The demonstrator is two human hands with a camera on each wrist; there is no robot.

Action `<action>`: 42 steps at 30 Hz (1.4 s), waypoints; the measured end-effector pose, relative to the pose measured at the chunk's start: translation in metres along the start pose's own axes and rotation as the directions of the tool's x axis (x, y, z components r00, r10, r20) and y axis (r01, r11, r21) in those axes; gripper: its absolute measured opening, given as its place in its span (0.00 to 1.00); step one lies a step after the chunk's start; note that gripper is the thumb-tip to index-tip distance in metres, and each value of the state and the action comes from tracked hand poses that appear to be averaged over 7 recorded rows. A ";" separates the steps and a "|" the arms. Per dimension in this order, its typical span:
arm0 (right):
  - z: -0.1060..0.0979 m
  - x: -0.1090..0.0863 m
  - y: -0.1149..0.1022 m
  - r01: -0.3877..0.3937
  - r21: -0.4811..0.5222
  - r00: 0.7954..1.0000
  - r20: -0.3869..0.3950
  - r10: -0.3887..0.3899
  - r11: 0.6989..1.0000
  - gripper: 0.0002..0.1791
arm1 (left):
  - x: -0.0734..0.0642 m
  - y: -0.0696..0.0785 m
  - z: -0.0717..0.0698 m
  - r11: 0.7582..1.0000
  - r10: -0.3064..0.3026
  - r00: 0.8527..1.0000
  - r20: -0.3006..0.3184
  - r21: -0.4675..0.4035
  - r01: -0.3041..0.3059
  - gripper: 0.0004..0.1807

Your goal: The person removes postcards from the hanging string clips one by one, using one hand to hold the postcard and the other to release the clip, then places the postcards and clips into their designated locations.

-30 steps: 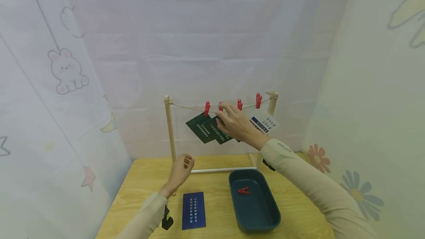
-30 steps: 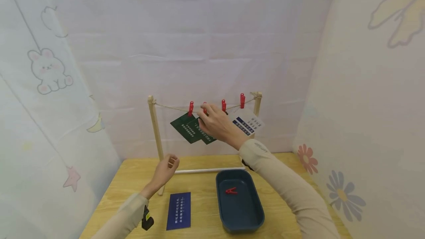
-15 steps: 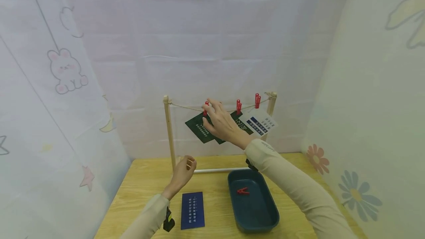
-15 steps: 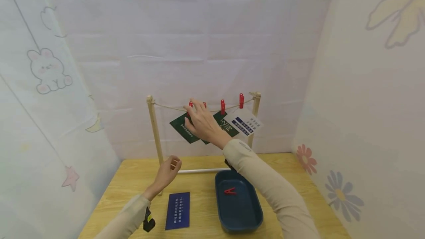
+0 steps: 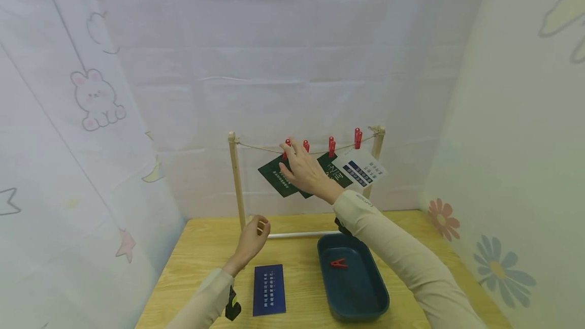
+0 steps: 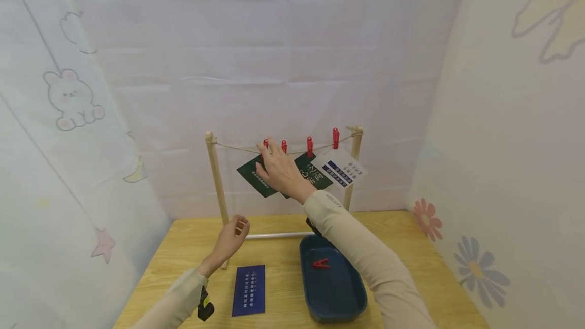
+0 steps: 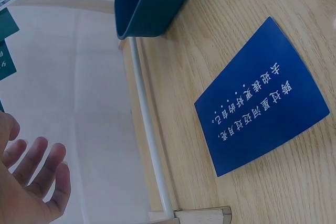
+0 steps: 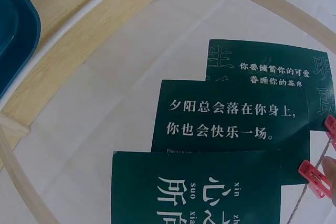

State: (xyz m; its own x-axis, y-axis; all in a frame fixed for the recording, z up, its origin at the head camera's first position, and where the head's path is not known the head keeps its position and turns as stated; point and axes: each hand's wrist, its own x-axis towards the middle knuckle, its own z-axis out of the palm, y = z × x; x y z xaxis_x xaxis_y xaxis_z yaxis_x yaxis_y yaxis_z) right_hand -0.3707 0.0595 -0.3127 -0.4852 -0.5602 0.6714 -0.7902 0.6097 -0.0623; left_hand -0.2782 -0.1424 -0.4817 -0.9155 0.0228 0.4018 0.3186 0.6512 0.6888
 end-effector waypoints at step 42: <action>0.008 -0.008 -0.006 -0.057 0.050 0.997 0.046 0.055 0.997 0.29 | 0.026 0.033 0.030 0.979 0.070 0.985 -0.159 -0.180 -0.098 0.14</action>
State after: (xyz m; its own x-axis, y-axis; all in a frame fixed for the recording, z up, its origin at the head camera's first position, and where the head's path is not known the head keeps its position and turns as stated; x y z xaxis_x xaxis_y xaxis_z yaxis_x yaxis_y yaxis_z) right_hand -0.3654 0.0561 -0.3232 -0.5441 -0.5510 0.6327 -0.7789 0.6120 -0.1369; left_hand -0.2987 -0.0976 -0.4673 -0.8405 -0.0526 0.5393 0.4460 0.4983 0.7435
